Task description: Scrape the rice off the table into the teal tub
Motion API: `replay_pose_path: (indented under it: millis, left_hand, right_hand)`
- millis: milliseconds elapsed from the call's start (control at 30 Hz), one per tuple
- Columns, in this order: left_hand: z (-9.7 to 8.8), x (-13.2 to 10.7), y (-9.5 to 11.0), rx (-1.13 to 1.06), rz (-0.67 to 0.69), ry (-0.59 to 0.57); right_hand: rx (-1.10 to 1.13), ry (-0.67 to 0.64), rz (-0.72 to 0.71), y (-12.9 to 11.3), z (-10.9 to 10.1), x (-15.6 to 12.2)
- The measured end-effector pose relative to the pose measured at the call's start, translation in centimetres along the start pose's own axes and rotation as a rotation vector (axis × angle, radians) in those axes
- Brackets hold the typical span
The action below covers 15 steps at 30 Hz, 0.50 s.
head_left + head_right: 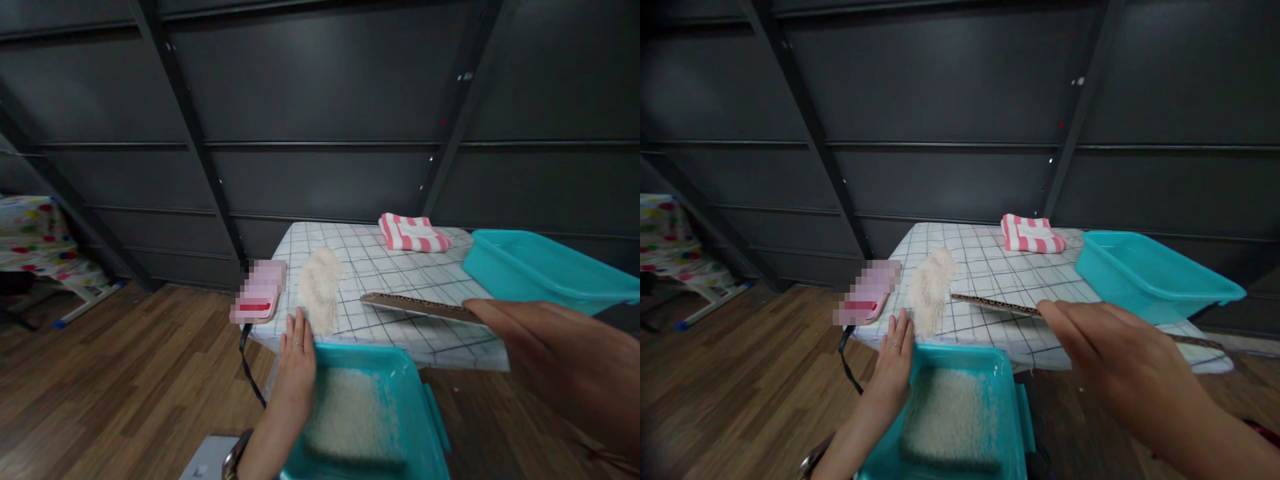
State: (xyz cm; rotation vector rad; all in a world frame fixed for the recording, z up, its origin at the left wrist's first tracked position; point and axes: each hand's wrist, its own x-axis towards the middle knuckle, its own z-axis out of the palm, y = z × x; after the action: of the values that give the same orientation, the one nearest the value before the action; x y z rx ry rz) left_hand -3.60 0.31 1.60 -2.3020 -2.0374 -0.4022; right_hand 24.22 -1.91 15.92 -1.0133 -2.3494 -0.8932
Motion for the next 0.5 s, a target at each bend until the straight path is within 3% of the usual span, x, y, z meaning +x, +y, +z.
replay_pose_path:
  millis: [133,267,367,500]
  left_hand:
    - [-0.5,-0.1,0.0,0.004,-0.005,-0.01]
    - [0.7,-0.3,-0.4,-0.005,0.049,0.069]
    - [2.1,-0.2,-0.4,0.014,-0.007,0.117]
    - [2.7,0.0,-0.2,0.001,-0.051,0.115]
  right_hand:
    - [-0.096,0.02,-0.072,0.2,0.4,0.8]
    - [0.061,0.084,-0.084,-0.4,-0.1,-1.1]
    - [0.108,0.078,-0.124,-1.6,-0.5,-3.1]
    - [0.13,0.131,0.046,-3.3,-0.6,-4.1]
